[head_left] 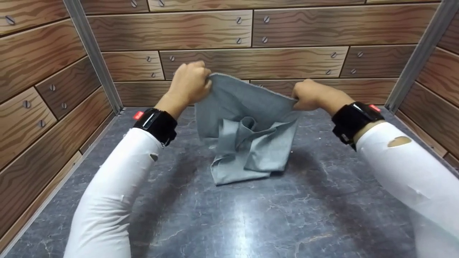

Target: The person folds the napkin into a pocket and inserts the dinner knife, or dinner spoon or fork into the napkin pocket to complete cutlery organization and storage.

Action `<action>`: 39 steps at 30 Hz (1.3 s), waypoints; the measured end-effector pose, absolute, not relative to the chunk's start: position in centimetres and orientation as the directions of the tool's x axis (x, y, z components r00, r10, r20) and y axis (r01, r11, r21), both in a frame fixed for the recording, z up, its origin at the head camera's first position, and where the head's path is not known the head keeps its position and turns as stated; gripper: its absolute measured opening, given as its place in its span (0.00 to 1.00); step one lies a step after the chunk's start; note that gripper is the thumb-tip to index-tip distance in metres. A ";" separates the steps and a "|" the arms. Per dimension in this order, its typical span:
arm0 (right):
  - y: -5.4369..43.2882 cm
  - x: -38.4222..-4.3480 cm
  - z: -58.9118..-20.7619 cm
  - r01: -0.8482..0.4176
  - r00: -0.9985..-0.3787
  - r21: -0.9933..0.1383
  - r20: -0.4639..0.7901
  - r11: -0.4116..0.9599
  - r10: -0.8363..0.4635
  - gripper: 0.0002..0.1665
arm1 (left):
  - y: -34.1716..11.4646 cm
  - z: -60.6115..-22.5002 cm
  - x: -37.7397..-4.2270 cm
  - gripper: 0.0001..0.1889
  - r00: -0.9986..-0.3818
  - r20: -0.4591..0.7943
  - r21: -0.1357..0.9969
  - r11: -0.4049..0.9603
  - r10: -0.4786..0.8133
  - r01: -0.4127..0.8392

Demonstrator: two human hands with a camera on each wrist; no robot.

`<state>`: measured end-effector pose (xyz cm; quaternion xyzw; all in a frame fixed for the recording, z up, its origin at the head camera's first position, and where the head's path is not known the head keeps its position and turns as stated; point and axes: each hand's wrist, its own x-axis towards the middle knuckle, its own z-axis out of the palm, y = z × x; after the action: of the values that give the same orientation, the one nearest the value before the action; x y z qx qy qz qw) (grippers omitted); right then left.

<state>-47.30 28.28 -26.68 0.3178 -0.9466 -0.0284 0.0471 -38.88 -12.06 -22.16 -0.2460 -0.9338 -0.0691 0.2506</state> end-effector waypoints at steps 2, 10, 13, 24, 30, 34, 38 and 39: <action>28.4 -47.9 -26.7 -0.544 -0.827 0.091 0.106 0.834 -0.552 0.20 | -12.2 -21.4 -38.6 0.14 -0.743 0.539 0.028 0.873 0.397 0.487; 23.6 -40.1 -21.6 -0.259 -0.958 0.027 0.122 0.966 -0.260 0.23 | -12.8 -19.9 -37.5 0.14 -0.655 0.695 0.124 0.849 0.295 0.514; 22.7 -39.0 -21.0 -0.146 -0.976 -0.020 0.163 0.989 -0.141 0.27 | -12.7 -19.7 -37.1 0.14 -0.625 0.734 0.177 0.813 0.267 0.555; 24.6 -39.6 -21.6 -0.075 -0.923 -0.182 0.385 0.980 0.001 0.24 | -13.0 -19.2 -36.3 0.11 -0.536 0.818 0.214 0.753 0.210 0.622; 27.3 -39.8 -21.9 -0.153 -0.919 -0.116 0.381 0.981 -0.098 0.22 | -15.0 -19.0 -36.6 0.11 -0.626 0.770 0.261 0.833 0.124 0.487; 30.0 -40.2 -22.4 -0.214 -0.943 -0.075 0.275 0.974 -0.186 0.24 | -17.2 -19.6 -37.4 0.12 -0.768 0.624 0.212 0.915 0.143 0.343; 31.6 -40.7 -23.6 -0.320 -0.942 -0.072 0.133 0.945 -0.309 0.21 | -19.0 -21.9 -38.8 0.15 -0.891 0.405 0.130 0.952 0.204 0.277; 31.6 -40.8 -24.0 -0.340 -0.937 -0.070 0.106 0.938 -0.332 0.20 | -19.3 -22.7 -39.2 0.16 -0.909 0.357 0.108 0.956 0.218 0.271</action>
<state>-40.76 31.63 -24.03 0.1710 -0.9832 0.0435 0.0466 -39.15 -19.27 -22.69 -0.1255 -0.9738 -0.0779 0.1730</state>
